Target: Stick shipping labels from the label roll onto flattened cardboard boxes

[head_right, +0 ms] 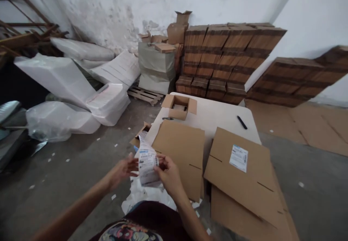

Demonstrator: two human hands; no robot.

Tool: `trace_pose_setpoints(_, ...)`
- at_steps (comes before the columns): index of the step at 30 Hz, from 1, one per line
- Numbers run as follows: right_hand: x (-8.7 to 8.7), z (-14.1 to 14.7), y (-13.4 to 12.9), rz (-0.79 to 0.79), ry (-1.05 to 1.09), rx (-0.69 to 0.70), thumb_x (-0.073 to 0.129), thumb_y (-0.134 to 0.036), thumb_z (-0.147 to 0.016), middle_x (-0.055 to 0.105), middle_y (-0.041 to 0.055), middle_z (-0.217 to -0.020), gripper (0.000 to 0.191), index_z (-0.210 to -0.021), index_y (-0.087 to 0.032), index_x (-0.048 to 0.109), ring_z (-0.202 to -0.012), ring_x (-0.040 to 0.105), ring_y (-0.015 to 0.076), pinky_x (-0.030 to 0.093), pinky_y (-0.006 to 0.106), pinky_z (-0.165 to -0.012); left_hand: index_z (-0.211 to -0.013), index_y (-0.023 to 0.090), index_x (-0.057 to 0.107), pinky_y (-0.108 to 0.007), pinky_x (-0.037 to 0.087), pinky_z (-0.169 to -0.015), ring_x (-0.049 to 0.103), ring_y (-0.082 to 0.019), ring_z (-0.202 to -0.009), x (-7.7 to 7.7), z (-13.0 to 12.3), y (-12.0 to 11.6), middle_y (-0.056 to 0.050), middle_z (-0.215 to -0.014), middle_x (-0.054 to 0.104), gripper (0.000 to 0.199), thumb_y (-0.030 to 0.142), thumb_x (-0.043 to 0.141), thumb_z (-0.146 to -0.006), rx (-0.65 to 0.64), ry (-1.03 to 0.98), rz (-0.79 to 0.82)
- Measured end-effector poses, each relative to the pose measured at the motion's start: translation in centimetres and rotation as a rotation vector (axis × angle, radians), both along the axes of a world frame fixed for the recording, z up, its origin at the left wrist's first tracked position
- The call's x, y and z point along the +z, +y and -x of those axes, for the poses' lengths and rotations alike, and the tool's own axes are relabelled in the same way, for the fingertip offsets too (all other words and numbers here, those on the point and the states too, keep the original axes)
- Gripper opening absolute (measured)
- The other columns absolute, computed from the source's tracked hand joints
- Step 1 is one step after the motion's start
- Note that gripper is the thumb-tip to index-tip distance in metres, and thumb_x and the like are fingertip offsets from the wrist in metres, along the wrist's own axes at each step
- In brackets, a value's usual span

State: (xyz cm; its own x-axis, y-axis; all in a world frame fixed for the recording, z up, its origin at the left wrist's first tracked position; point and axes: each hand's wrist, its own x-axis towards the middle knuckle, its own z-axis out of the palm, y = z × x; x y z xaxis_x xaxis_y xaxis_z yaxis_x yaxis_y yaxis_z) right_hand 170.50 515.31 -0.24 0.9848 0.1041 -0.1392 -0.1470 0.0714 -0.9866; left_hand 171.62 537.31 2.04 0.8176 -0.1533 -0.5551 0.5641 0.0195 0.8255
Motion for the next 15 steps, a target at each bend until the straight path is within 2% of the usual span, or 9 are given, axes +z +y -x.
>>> trace_pose_setpoints(2,0.0,0.2,0.1,0.075,-0.021,0.021,0.063,-0.025,-0.072,0.064,0.0007,-0.076,0.045,-0.116,-0.016,0.053,-0.07,0.059,0.0162,0.047,0.03,-0.067,-0.086,0.018,0.071,-0.034,0.05,-0.07,0.064,-0.024,-0.076,0.0,-1.2,-3.0,-0.008,-0.08,0.071,0.038,0.053,0.061,-0.074,-0.042,-0.178,-0.032)
trace_pose_setpoints(5,0.2,-0.2,-0.3,0.159,-0.078,-0.012,0.064,-0.025,-0.073,0.065,0.002,-0.087,0.061,-0.13,-0.018,0.044,-0.074,0.059,0.0157,0.047,0.03,-0.069,-0.071,0.02,0.071,-0.035,0.047,-0.084,0.061,-0.026,-0.087,0.1,-1.4,-4.3,-0.005,-0.078,0.07,0.023,0.044,0.071,-0.067,-0.172,-0.352,-0.167)
trace_pose_setpoints(6,0.3,-0.4,-0.4,0.191,-0.098,-0.013,0.063,-0.024,-0.074,0.065,0.0022,-0.089,0.057,-0.128,-0.018,0.047,-0.075,0.058,0.0156,0.047,0.03,-0.07,-0.065,0.021,0.07,-0.035,0.046,-0.088,0.06,-0.027,-0.091,0.1,-1.2,-4.2,-0.005,-0.078,0.069,0.021,0.041,0.073,-0.065,-0.21,-0.335,-0.166)
trace_pose_setpoints(8,0.4,-0.7,-0.5,0.297,-0.142,0.012,0.059,-0.018,-0.076,0.066,0.0022,-0.089,0.036,-0.112,-0.02,0.059,-0.08,0.059,0.0166,0.046,0.03,-0.074,-0.065,0.021,0.069,-0.037,0.047,-0.088,0.062,-0.028,-0.09,-0.3,-0.9,-3.8,-0.005,-0.077,0.069,0.025,0.047,0.07,-0.066,-0.238,-0.201,-0.079)
trace_pose_setpoints(10,0.5,-0.4,-0.2,0.421,-0.221,0.07,0.055,-0.011,-0.077,0.068,0.0023,-0.089,0.023,-0.095,-0.021,0.064,-0.084,0.059,0.0176,0.044,0.032,-0.078,-0.077,0.02,0.07,-0.041,0.051,-0.082,0.065,-0.028,-0.085,-1.2,-1.0,-3.8,-0.007,-0.077,0.069,0.037,0.054,0.055,-0.075,-0.181,0.015,0.065)
trace_pose_setpoints(11,0.5,-0.2,0.0,0.473,-0.278,0.108,0.054,-0.008,-0.077,0.067,0.0026,-0.089,0.022,-0.092,-0.022,0.064,-0.085,0.059,0.0179,0.043,0.033,-0.079,-0.082,0.018,0.07,-0.042,0.052,-0.079,0.066,-0.028,-0.081,-1.8,-1.3,-3.9,-0.008,-0.077,0.069,0.04,0.052,0.048,-0.08,-0.119,0.103,0.102)
trace_pose_setpoints(13,1.0,0.4,0.3,0.545,-0.402,0.165,0.054,-0.008,-0.078,0.065,0.0041,-0.09,0.019,-0.087,-0.021,0.063,-0.088,0.056,0.0189,0.042,0.034,-0.08,-0.086,0.015,0.067,-0.041,0.054,-0.074,0.068,-0.027,-0.076,-3.3,-2.4,-4.0,-0.011,-0.076,0.069,0.034,0.04,0.045,-0.082,0.021,0.177,0.083)
trace_pose_setpoints(15,1.7,0.2,-0.3,0.526,-0.489,0.162,0.054,-0.012,-0.08,0.062,0.0055,-0.091,0.011,-0.081,-0.02,0.061,-0.091,0.053,0.0193,0.041,0.034,-0.08,-0.085,0.015,0.064,-0.038,0.055,-0.07,0.068,-0.025,-0.072,-4.7,-3.8,-3.3,-0.009,-0.071,0.068,0.022,0.029,0.049,-0.08,0.175,0.169,0.008)
